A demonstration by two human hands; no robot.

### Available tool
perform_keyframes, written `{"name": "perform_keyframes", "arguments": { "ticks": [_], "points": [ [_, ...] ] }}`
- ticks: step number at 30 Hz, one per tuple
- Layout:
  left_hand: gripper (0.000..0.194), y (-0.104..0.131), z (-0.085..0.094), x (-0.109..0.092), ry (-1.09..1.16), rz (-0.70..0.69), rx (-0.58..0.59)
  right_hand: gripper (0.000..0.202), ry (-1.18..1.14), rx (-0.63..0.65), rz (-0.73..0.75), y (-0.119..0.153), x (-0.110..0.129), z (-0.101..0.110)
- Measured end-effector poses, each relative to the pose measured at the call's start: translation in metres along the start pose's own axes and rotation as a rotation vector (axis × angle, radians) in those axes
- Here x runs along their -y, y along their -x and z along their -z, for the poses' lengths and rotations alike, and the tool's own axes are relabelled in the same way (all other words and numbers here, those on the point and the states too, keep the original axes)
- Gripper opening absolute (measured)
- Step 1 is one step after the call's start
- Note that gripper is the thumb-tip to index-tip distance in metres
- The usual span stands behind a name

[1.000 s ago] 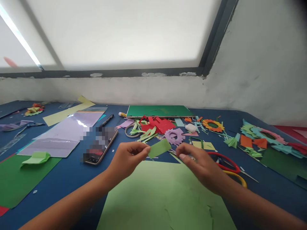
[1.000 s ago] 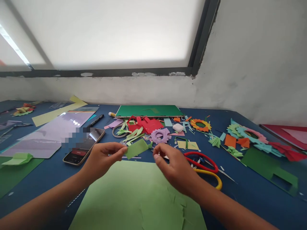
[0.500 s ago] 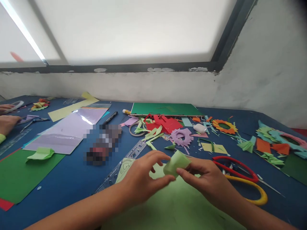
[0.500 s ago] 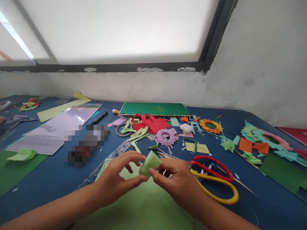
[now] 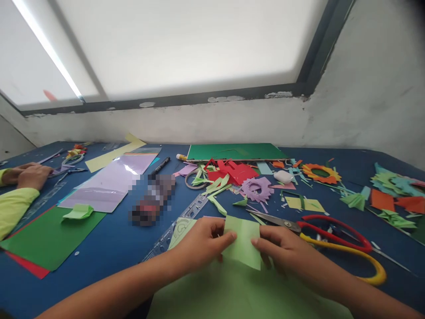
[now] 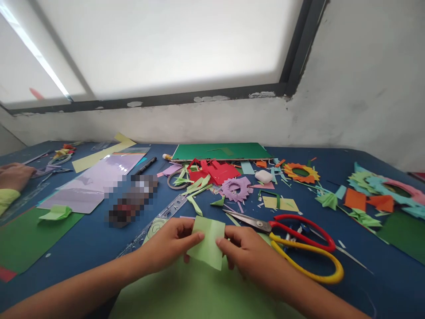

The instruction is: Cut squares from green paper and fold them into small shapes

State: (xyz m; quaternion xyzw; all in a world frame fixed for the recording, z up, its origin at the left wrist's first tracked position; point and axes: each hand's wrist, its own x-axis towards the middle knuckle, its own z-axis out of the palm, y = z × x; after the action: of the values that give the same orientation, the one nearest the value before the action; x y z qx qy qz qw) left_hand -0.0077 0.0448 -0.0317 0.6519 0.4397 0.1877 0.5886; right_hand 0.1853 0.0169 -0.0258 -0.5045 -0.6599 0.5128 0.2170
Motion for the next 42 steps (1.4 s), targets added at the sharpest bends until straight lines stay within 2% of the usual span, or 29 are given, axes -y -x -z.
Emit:
{"name": "perform_keyframes", "arguments": {
  "ticks": [2,4,8,11,14,18,20,23,26,30,34,38,42],
  "points": [
    [0.021,0.005,0.0,-0.005,-0.122,0.128,0.057,0.02,0.047,0.049,-0.064,-0.001,0.001,-0.001],
    [0.019,0.012,-0.002,-0.012,-0.26,0.251,0.127,0.022,0.229,0.064,-0.049,-0.002,0.002,-0.004],
    [0.022,0.024,-0.009,-0.021,-0.408,0.331,0.263,0.027,0.58,-0.037,-0.013,0.0,0.005,-0.014],
    [0.028,0.024,-0.014,-0.018,-0.354,0.375,0.242,0.025,0.653,-0.077,-0.041,0.0,0.007,-0.019],
    [0.032,0.019,-0.016,-0.011,-0.254,0.383,0.187,0.024,0.605,-0.118,-0.018,-0.001,0.006,-0.017],
    [0.029,0.016,-0.014,-0.007,-0.205,0.405,0.206,0.016,0.563,-0.159,0.007,-0.004,0.0,-0.012],
    [0.027,0.016,-0.013,-0.007,-0.258,0.389,0.194,0.014,0.596,-0.183,0.025,-0.004,-0.002,-0.013],
    [0.028,0.014,-0.009,-0.006,-0.57,0.191,0.028,0.015,0.699,-0.238,0.1,-0.003,-0.006,-0.018],
    [0.027,0.012,-0.007,-0.003,-0.851,0.032,-0.119,0.016,0.787,-0.305,0.256,0.001,-0.011,-0.024],
    [0.019,0.012,-0.008,0.004,-1.032,-0.089,-0.14,0.021,0.946,-0.353,0.532,0.01,-0.012,-0.03],
    [0.018,0.016,-0.01,0.014,-1.227,-0.438,-0.148,0.038,1.046,-0.415,0.731,0.017,-0.009,-0.031],
    [0.021,0.023,-0.007,0.019,-1.283,-0.782,-0.129,0.041,1.066,-0.482,0.84,0.021,-0.01,-0.031],
    [0.022,0.025,-0.001,0.021,-1.205,-0.941,-0.161,0.041,1.05,-0.431,0.863,0.022,-0.013,-0.029]
  ]
}}
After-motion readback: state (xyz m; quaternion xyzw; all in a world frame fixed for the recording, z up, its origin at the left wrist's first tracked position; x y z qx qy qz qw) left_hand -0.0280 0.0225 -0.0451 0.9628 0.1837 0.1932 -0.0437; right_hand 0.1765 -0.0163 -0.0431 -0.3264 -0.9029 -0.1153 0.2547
